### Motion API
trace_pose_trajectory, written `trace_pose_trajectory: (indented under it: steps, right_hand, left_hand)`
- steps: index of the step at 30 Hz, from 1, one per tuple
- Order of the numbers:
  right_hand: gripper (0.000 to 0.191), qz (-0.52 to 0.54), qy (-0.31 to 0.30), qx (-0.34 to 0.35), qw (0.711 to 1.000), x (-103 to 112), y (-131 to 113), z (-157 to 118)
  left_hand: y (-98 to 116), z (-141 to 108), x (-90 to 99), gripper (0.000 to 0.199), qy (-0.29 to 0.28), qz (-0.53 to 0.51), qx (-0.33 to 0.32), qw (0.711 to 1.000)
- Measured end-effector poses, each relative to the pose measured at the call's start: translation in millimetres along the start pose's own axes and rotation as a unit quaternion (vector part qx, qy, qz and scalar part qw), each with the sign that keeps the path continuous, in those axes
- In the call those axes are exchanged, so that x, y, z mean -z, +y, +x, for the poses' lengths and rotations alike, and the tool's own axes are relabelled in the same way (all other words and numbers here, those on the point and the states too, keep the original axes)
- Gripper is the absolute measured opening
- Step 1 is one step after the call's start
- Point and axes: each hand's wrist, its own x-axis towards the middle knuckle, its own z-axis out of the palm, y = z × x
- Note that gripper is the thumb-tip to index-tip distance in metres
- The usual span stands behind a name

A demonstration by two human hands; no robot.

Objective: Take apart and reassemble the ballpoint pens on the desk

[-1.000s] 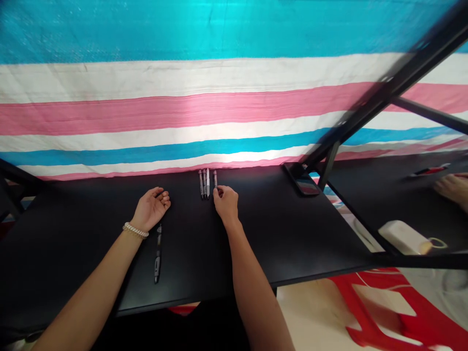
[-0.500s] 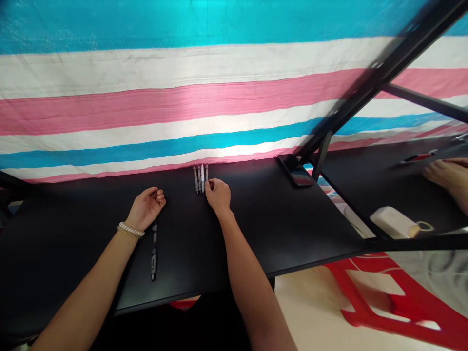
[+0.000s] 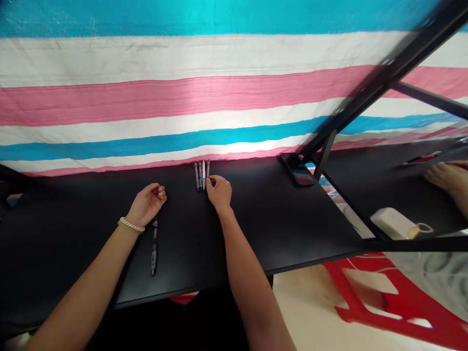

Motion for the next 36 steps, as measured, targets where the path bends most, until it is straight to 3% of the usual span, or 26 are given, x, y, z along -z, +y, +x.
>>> trace_pose_trajectory:
  steps: [36]
  right_hand:
    - [0.027, -0.003, -0.012, -0.001, 1.000, -0.5, 2.6, 0.2]
  left_hand:
    - [-3.4, 2.3, 6.4, 0.011, -0.019, 0.008, -0.015, 1.000]
